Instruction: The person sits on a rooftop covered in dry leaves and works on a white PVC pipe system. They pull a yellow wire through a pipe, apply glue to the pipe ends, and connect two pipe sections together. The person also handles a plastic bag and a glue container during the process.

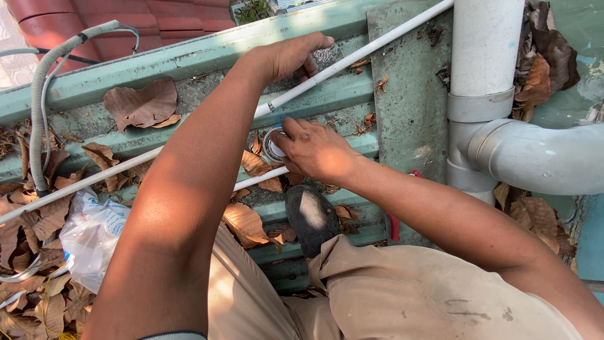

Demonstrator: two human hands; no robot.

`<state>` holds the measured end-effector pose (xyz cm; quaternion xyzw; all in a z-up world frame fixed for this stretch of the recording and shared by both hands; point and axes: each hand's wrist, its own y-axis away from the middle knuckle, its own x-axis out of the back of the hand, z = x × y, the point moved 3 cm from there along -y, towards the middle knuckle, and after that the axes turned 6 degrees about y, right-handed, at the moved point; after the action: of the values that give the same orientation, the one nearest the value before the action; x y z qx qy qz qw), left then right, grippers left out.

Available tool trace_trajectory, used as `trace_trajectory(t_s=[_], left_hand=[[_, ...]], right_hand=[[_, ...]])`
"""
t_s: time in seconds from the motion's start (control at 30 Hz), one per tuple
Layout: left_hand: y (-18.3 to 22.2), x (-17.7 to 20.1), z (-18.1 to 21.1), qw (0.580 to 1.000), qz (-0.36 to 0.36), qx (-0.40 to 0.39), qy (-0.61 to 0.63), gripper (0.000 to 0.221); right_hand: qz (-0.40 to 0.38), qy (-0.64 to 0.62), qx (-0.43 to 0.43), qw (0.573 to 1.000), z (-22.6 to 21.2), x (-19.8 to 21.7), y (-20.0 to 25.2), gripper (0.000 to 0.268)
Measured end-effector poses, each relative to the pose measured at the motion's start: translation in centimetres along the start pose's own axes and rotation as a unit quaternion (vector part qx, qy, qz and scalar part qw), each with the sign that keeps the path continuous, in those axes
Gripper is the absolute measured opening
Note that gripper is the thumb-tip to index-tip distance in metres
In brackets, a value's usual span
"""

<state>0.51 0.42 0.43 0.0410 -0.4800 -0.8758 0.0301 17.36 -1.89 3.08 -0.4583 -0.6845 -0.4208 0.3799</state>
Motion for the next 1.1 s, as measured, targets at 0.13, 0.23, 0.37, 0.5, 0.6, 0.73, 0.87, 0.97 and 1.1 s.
trace_trajectory(t_s=[0.13, 0.23, 0.37, 0.5, 0.6, 0.73, 0.87, 0.97, 1.1], left_hand=[[-0.9, 0.0, -0.4, 1.0, -0.011, -0.012, -0.007, 0.071], [0.3, -0.2, 0.0, 1.0, -0.003, 0.006, 0.008, 0.071], [0.2, -0.3, -0.2, 1.0, -0.003, -0.006, 0.015, 0.071], [1.0, -0.6, 0.0, 1.0, 0.006, -0.004, 0.01, 0.069], [2.0, -0.7, 0.9, 1.0, 0.017, -0.014, -0.008, 0.071], [2.6, -1.0, 0.5, 1.0, 0.024, -0.012, 0.002, 0.075], [1.7, -1.2, -0.5, 0.998, 0.028, -0.037, 0.04, 0.077], [1.2, -1.0, -1.1, 0.996, 0.038, -0.065, 0.054, 0.083], [1.6, -0.9, -1.7, 0.992, 0.037, -0.09, 0.081, 0.076]], right_hand=[[0.022, 0.027, 0.017, 0.999, 0.0, -1.0, 0.0, 0.042], [0.012, 0.05, 0.011, 0.999, -0.4, -1.1, 0.0, 0.046], [0.01, 0.035, 0.009, 0.999, -0.6, -0.9, -0.1, 0.034], [-0.003, 0.092, 0.036, 0.995, -1.2, -1.6, -0.4, 0.036], [0.045, 0.133, 0.043, 0.989, -1.0, -1.5, -0.5, 0.035], [0.009, 0.108, -0.032, 0.994, -0.6, -2.1, 0.0, 0.106], [0.07, 0.106, -0.012, 0.992, 0.2, -3.9, 1.1, 0.084], [0.07, 0.048, -0.022, 0.996, 1.3, -2.1, 2.3, 0.101], [-0.021, 0.039, -0.092, 0.995, 4.0, -1.2, 4.5, 0.096]])
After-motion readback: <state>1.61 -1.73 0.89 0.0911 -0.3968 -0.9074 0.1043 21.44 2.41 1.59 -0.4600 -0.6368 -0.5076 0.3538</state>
